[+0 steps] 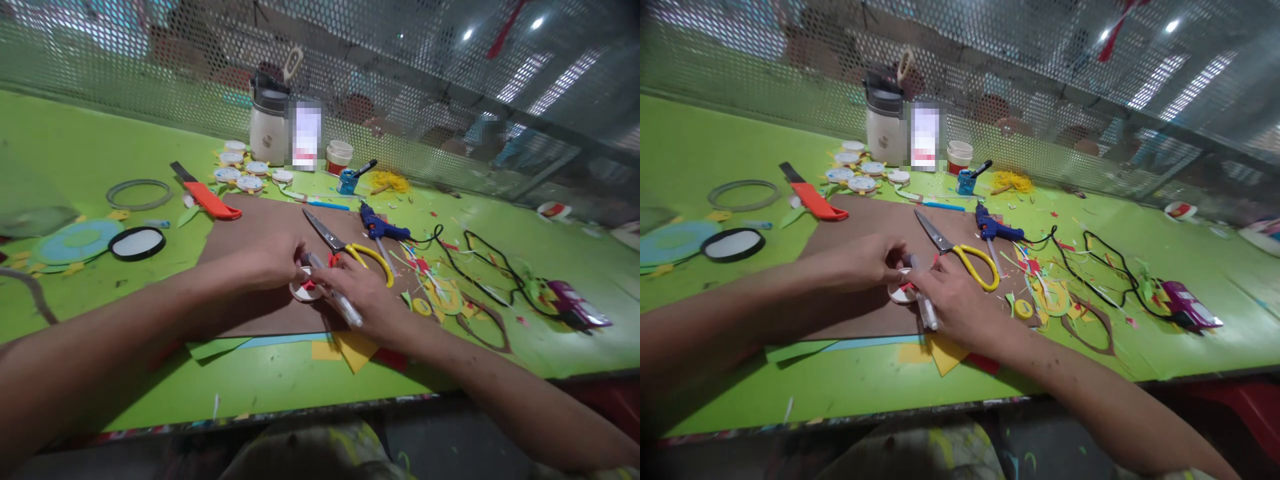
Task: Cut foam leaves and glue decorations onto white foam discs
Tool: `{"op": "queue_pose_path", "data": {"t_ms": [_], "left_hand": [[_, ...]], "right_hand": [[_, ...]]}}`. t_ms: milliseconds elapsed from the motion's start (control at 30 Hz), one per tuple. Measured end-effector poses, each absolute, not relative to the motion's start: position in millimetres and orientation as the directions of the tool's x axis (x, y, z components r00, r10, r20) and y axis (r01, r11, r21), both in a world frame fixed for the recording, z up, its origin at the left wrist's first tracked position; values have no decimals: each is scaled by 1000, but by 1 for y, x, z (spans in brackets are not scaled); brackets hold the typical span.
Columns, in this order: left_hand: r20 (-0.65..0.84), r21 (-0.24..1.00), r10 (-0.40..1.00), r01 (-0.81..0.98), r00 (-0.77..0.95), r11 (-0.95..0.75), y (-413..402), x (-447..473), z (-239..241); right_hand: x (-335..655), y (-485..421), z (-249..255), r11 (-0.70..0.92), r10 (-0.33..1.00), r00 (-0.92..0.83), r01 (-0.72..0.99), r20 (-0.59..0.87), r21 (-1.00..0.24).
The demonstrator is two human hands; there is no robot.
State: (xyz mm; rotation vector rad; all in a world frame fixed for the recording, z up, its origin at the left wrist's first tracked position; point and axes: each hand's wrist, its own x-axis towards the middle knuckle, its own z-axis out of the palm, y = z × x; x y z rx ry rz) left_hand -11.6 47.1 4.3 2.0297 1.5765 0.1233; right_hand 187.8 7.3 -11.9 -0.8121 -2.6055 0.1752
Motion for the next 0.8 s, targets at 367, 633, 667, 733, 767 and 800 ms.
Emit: {"op": "queue_pose_path", "data": {"t_ms": [367, 633, 667, 733, 767, 800], "left_hand": [[-261, 517, 902, 839, 344, -170, 51, -17, -2], [-260, 563, 880, 803, 397, -196, 54, -21, -4], [-258, 564, 882, 803, 394, -194, 54, -21, -4], [-259, 568, 886, 803, 386, -184, 55, -21, -4], [-265, 570, 886, 803, 380, -174, 55, -21, -5], [-273, 575, 884, 801, 380, -167, 55, -21, -5]], "right_hand": [[200, -10, 16, 674, 730, -499, 416, 466, -611], [184, -11, 4, 531, 811, -484, 369, 330, -763], [184, -10, 3, 547, 803, -493, 385, 335, -744], [184, -8, 0, 575, 791, -502, 415, 349, -705], [185, -8, 0, 583, 788, -503, 426, 355, -692], [185, -8, -1, 589, 785, -506, 432, 356, -684]]}}
